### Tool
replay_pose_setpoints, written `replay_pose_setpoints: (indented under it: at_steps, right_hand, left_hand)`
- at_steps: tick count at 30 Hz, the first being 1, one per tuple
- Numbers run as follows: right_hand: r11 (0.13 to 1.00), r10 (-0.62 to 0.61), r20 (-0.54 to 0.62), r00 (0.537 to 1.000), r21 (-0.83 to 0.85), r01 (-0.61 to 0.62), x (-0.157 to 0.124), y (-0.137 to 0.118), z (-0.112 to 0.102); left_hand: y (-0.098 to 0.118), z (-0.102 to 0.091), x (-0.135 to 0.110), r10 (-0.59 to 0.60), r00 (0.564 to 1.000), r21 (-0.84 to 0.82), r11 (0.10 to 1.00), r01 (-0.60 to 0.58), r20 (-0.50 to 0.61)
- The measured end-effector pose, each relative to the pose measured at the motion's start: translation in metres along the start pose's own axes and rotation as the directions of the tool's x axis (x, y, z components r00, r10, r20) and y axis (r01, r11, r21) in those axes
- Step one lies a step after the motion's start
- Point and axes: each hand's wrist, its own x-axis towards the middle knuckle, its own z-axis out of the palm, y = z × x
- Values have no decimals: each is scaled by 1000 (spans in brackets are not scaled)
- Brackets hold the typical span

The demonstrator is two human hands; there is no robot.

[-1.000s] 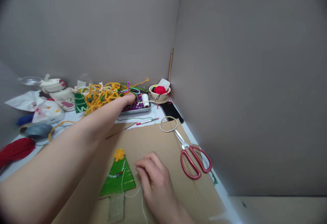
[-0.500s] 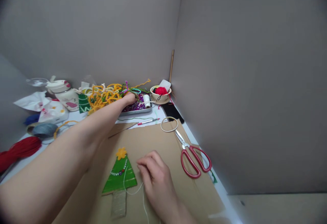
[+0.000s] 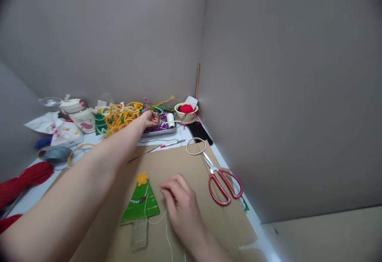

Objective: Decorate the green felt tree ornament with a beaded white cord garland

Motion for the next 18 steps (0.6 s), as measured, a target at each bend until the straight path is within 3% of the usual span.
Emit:
replay_pose_setpoints:
  at_steps: [6,10,13,18]
  right_hand:
    - [1000,4,-2,1000,4,-4,-1,0,1]
    - [1000,10,8,1000,9,-10,-2,1,2]
    - [1000,8,18,1000,17,-8,-2,1,2]
    - [1000,0,19,1000,11,0,-1,2,1]
  left_hand:
    - [4,-10,-10,42,999,198,979,-38,-18]
    - [3,-9,-13,66,998,429,902,-50,-22]
    - [2,-11,-17,83,996,633,772,-55,-15]
    - [6,-19,-22,129,988,883,450,-130,80]
